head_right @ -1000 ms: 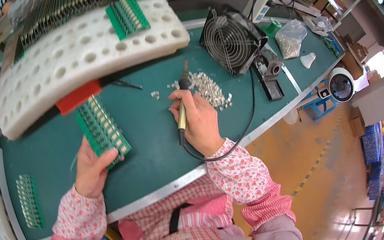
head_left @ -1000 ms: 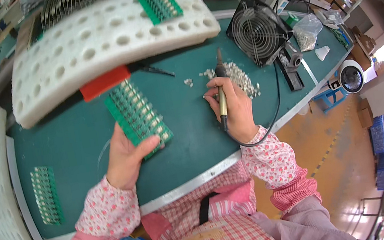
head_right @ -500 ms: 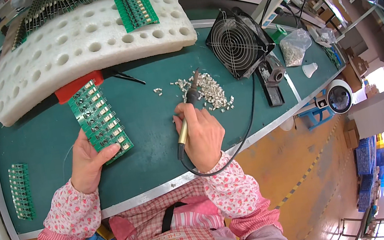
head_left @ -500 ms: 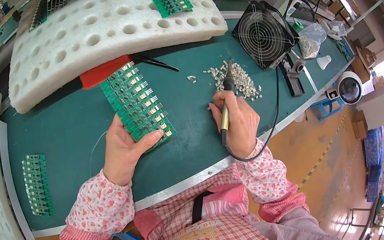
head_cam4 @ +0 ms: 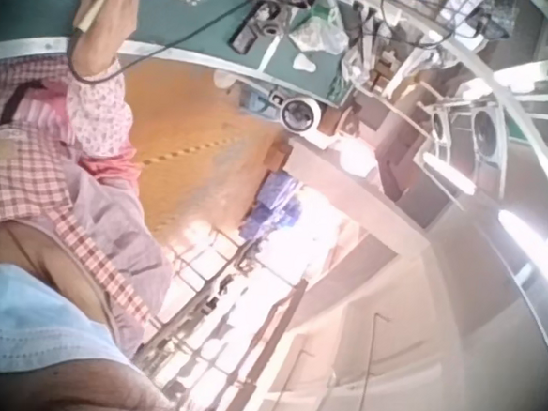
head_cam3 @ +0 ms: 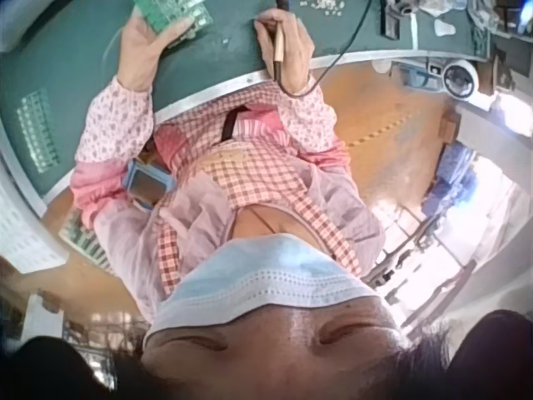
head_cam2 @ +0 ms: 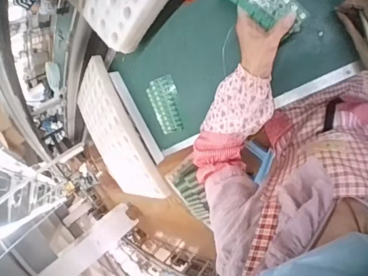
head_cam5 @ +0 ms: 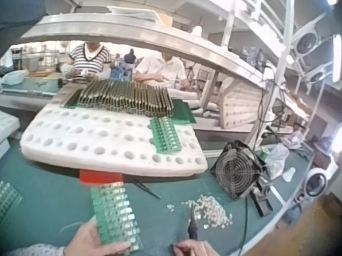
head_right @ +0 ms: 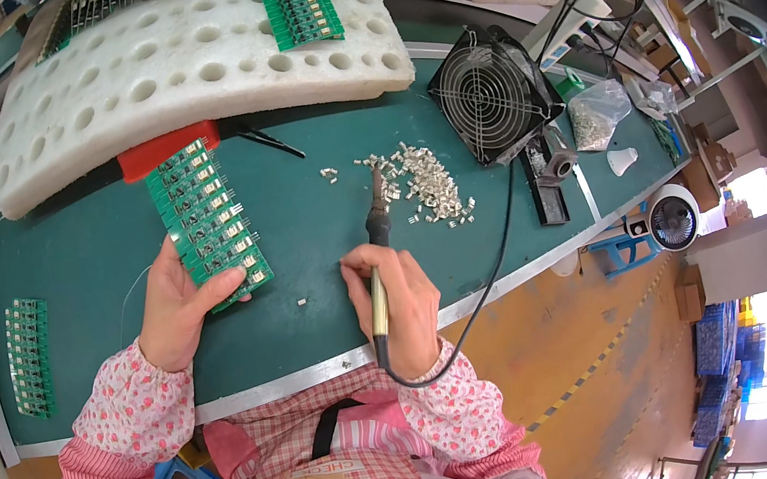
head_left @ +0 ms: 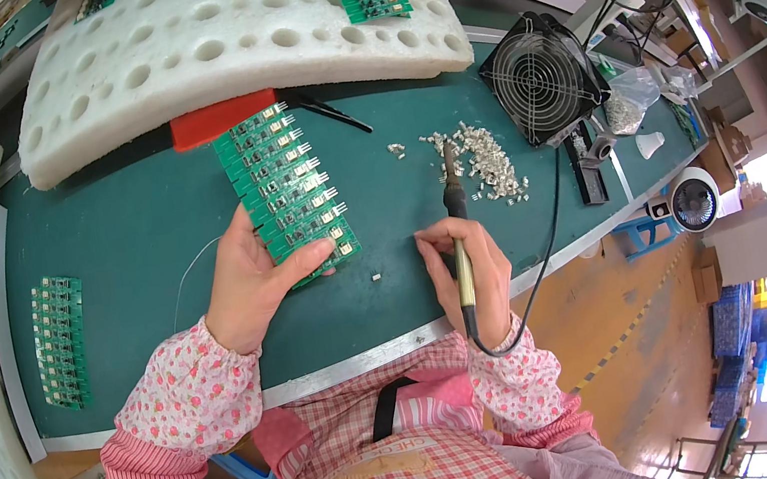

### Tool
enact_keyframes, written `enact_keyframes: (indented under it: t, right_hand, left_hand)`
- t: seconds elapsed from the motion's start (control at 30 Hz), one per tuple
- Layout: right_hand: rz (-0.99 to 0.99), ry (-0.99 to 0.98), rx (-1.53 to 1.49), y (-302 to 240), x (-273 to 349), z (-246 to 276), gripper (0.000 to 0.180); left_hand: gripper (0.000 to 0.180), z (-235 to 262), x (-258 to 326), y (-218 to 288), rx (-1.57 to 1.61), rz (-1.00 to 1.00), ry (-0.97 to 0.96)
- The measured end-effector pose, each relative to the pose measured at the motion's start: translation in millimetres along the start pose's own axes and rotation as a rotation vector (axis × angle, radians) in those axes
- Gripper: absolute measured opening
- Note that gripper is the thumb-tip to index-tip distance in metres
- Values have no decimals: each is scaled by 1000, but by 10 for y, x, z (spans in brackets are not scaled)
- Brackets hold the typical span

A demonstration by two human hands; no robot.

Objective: The person solders small electronic components onto green printed circuit boards (PCBs) using a soldering iron and solder wire.

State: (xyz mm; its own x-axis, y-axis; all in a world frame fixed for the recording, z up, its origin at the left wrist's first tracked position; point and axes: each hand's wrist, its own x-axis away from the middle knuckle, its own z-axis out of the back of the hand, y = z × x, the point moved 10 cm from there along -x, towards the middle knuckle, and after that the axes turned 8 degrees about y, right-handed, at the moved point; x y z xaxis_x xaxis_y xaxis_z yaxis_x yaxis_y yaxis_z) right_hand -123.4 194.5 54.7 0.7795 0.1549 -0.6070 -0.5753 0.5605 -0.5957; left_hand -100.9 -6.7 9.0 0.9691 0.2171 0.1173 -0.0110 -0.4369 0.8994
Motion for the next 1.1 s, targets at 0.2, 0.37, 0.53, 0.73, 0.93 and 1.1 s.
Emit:
enact_keyframes:
  t: [0.2, 0.37, 0.53, 0.73, 0.93, 1.1]
  right_hand:
    - [49, -62, -84, -210, 203, -118, 30]
    - [119, -101, -36, -339, 181, -202, 31]
    - [169, -140, -24, -379, 256, -205, 29]
    - [-112, -127, -177, -197, 254, -113, 29]
    - [-469, -157, -628, 99, 207, -225, 34]
    - [-642, -132, -940, 24, 65, -318, 33]
  left_hand:
    - [51, -5, 1, -18, 0, 28, 14]
    - [52, 18, -10, -49, 8, 48, 2]
    - [53, -3, -2, -27, 21, 55, -14]
    - [57, -10, -9, -49, 59, -34, -46]
    - [57, -87, 27, -33, 3, -46, -91]
    - [56, -136, 61, -52, -8, -40, -100]
